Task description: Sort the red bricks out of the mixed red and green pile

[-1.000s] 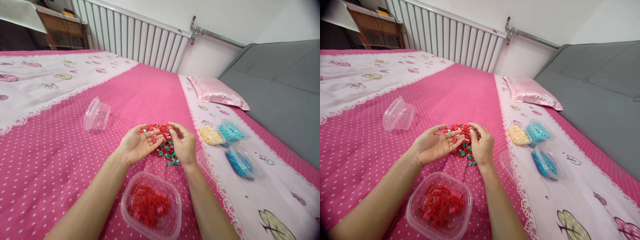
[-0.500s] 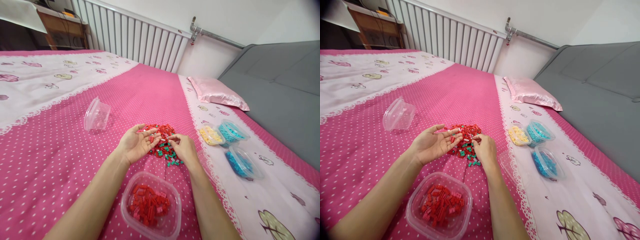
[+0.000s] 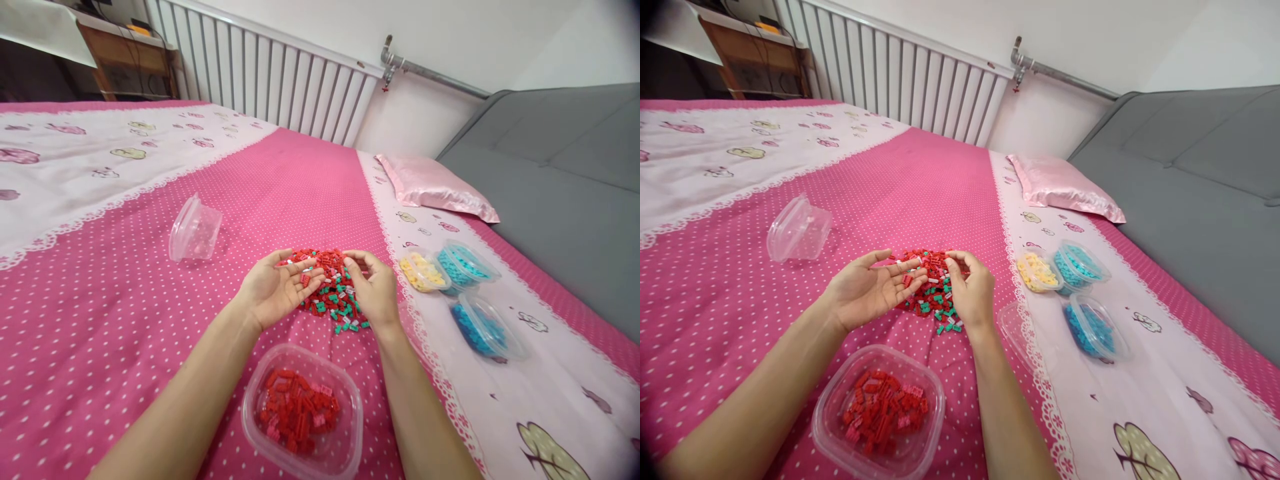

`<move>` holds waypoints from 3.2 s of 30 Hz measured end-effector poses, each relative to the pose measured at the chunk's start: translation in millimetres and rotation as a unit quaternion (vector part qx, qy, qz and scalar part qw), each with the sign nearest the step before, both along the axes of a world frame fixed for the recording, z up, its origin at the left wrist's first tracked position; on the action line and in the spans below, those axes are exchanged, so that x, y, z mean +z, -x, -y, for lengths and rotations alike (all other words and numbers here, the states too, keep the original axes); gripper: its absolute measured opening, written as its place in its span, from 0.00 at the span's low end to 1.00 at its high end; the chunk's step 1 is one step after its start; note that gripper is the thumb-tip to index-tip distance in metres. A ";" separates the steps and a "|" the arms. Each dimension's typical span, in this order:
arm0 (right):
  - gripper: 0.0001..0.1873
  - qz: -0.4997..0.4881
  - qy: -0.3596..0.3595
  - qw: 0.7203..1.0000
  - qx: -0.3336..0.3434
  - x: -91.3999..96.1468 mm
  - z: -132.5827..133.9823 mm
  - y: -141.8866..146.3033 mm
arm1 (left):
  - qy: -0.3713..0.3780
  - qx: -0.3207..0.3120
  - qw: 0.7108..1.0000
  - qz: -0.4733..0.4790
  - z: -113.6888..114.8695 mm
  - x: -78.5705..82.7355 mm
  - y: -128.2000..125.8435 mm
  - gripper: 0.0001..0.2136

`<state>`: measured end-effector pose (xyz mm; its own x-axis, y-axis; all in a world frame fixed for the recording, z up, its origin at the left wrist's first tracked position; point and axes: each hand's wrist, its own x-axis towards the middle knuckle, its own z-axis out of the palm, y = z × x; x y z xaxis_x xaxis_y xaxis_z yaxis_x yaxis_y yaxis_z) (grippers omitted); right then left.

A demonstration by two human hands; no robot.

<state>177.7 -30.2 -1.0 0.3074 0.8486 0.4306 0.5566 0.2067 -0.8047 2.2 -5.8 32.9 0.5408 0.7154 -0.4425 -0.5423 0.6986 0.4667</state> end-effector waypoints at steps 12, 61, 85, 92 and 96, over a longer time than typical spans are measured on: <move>0.14 -0.068 -0.030 0.988 0.135 6.1 6.9 20.3 | -0.006 -0.054 0.997 0.055 -0.1 -5.8 -1.5 0.17; 0.08 0.118 0.161 0.979 -0.050 -7.0 0.1 -9.0 | -0.003 -0.001 1.000 -0.016 1.1 0.1 -1.6 0.17; 0.09 0.157 0.147 0.976 0.025 -10.1 0.7 0.7 | 0.014 0.094 0.994 -0.059 0.9 3.7 -1.3 0.13; 0.10 0.211 0.179 0.960 0.032 -10.7 2.8 -0.1 | 0.017 0.091 0.994 -0.060 1.3 2.6 -2.1 0.12; 0.08 0.219 0.189 0.957 0.013 -7.6 4.2 3.2 | 0.012 0.092 0.994 -0.064 0.9 2.7 -2.2 0.12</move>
<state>174.6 -34.4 -8.6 0.1437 0.9741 0.1748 0.8564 -0.0339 -0.5152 4.4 -6.7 35.7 0.3403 0.7854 -0.5171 -0.5985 0.6050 0.5251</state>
